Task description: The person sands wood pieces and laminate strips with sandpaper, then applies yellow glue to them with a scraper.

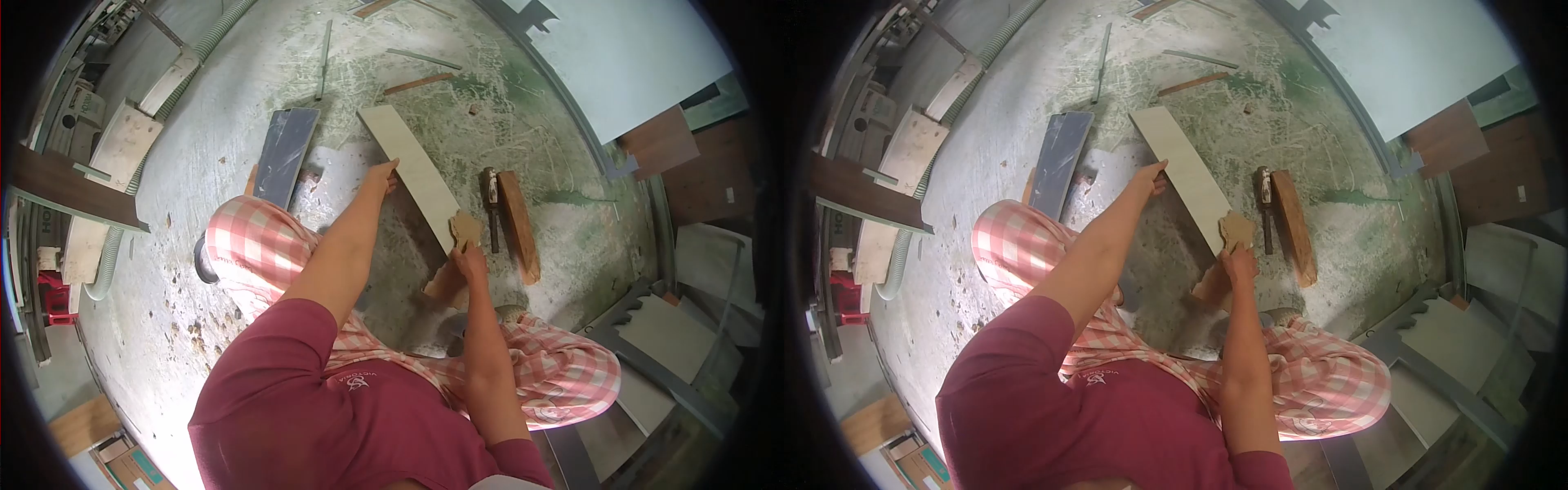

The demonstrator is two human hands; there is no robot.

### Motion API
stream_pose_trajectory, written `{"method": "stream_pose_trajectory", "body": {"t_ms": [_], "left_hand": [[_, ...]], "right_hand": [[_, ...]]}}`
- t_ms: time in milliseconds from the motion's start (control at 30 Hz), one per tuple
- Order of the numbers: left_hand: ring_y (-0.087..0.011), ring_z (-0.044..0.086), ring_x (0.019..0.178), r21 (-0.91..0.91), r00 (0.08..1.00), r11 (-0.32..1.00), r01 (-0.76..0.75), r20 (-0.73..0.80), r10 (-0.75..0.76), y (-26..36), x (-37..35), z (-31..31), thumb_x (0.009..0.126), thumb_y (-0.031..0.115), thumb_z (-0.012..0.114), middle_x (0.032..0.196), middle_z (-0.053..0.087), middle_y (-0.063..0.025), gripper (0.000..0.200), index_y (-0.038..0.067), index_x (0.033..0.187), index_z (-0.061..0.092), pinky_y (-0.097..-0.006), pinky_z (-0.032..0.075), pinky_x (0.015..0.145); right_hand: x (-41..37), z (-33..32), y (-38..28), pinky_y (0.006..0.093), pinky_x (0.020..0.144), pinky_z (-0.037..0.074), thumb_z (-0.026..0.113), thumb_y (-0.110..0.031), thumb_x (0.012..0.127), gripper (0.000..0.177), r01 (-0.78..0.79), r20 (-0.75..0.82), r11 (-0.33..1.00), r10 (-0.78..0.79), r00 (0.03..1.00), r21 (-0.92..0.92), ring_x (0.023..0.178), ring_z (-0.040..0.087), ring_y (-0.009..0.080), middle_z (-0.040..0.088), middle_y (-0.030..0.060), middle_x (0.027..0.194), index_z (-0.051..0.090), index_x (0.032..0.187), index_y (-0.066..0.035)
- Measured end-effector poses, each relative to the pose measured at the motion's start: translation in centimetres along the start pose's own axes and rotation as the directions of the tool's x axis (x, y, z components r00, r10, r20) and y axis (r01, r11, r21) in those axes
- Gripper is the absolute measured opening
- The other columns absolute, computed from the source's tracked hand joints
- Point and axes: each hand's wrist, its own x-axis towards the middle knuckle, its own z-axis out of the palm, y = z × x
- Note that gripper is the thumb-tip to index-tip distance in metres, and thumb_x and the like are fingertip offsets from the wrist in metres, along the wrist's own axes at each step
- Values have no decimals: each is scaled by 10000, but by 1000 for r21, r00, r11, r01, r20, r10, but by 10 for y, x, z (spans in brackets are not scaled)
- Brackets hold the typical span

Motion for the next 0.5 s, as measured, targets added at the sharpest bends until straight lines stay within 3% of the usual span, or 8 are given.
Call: {"method": "stream_pose_trajectory", "body": {"t_ms": [133,167,233,267,300,333,433,500], "left_hand": [[-320,567,932,151,999,988,-36,11,35,12,22,17,750,232,713,1160,501,-182,534,-23,1163,490,-406,520,699],[-316,582,896,192,999,980,-52,-3,53,12,29,22,760,209,700,1133,515,-193,493,-31,1142,504,-399,526,671],[-311,590,864,174,997,982,-69,-12,72,10,38,31,769,209,683,1098,532,-203,457,-33,1121,521,-408,526,667],[-306,599,831,149,995,985,-88,-28,93,9,39,33,778,208,667,1062,549,-213,424,-35,1100,537,-417,525,662],[-306,599,831,156,996,984,-85,-25,90,6,39,33,778,208,667,1062,549,-213,424,-35,1100,537,-417,525,662],[-287,595,784,120,989,981,-149,0,150,4,30,33,784,203,646,1002,561,-203,375,-44,1050,551,-406,517,628],[-252,580,710,128,956,948,-290,-1,293,16,-19,33,788,195,614,895,571,-177,306,-53,959,559,-380,494,570],[-236,569,685,183,926,912,-367,-24,377,22,-41,30,786,192,603,848,569,-160,283,-53,917,554,-365,480,545]], "right_hand": [[9,1,4,434,826,427,544,-376,745,541,85,4,989,-86,996,123,978,543,407,565,289,1024,529,1093,39],[12,3,6,434,826,427,544,-376,745,541,76,1,989,-77,997,125,978,543,407,565,289,1024,529,1093,39],[17,7,3,509,887,398,546,-397,727,543,-52,118,993,39,992,110,1091,496,384,520,215,1167,526,1154,-62],[17,6,3,509,887,398,546,-397,727,543,-59,119,992,45,992,115,1091,496,384,520,215,1167,526,1154,-62],[16,6,4,475,845,416,538,-376,738,514,-3,51,991,-4,999,136,1012,528,399,554,249,1066,538,1091,-3],[14,5,4,440,802,434,530,-356,750,498,54,-17,987,-52,999,153,934,559,414,588,283,964,551,1028,56],[18,-11,1,436,817,432,526,-359,753,516,62,71,964,-83,994,259,958,556,408,580,283,1002,550,1064,53],[20,-14,-6,428,835,426,525,-358,757,527,70,32,955,-83,996,290,982,552,400,573,282,1029,543,1098,44]]}}
